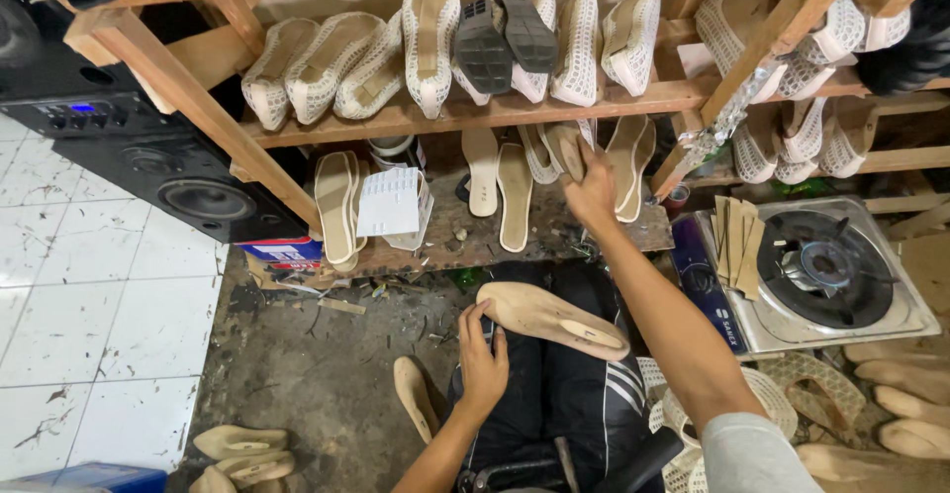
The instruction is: The person selects a shoe sole and a mesh upper from a nearby shelf, then fits the mesh over the sole. Using a hammer, the person repeatedly taps around the edges to secure the mesh to the sole.
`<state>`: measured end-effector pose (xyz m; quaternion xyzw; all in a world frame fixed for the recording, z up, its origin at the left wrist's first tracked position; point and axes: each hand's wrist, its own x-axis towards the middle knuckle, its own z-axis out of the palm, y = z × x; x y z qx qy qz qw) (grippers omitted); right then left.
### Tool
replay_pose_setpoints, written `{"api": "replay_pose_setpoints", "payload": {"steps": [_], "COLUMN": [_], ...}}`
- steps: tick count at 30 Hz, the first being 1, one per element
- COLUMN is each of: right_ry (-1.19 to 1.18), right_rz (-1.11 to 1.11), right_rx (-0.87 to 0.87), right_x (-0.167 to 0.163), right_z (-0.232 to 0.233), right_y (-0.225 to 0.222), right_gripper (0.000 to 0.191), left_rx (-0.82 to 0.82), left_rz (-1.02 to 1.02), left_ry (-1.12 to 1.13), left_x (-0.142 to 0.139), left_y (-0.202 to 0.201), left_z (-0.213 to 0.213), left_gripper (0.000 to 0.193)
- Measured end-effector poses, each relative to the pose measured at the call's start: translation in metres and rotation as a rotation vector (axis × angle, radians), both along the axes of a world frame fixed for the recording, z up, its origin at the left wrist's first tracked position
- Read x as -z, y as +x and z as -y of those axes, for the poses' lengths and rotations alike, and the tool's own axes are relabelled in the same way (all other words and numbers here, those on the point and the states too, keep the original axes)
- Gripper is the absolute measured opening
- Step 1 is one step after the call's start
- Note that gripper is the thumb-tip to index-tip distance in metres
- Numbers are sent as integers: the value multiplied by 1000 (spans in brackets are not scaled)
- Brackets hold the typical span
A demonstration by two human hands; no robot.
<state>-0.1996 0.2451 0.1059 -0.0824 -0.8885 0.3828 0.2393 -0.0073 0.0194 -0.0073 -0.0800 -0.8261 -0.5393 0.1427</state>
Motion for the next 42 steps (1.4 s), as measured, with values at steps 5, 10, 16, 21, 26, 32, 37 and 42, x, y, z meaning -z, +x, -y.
{"api": "replay_pose_setpoints", "payload": {"steps": [5,10,16,21,26,32,37,42], "right_ry": [-12,-91,21,-73,-50,-186,-559,-500], "right_rz": [97,179,53,124,145,316,86,246], "right_rx": [188,249,283,286,249,167,-393,-450], "right_x": [-25,-40,-36,-33,-31,-8,23,-10], "right_z": [16,19,16,14,9,13,13,13], "right_y": [-35,-62,-72,-64,-64,-35,46,67], "right_gripper": [65,64,54,86,115,120,53,31], "left_rx": [8,-6,-3,1,4,-53,-153,-217], "left_rz": [-14,-9,41,20,23,55,-103,-601], "left_ry": [-10,-21,-47,-26,-16,104,165,-105], "left_x": [-5,-7,-4,-6,0,0,-74,-215], "left_y": [-1,-6,-5,-3,-2,0,-38,-117], "left_z": [6,7,1,-3,-5,1,31,85], "left_gripper": [52,51,51,52,51,49,54,41]}}
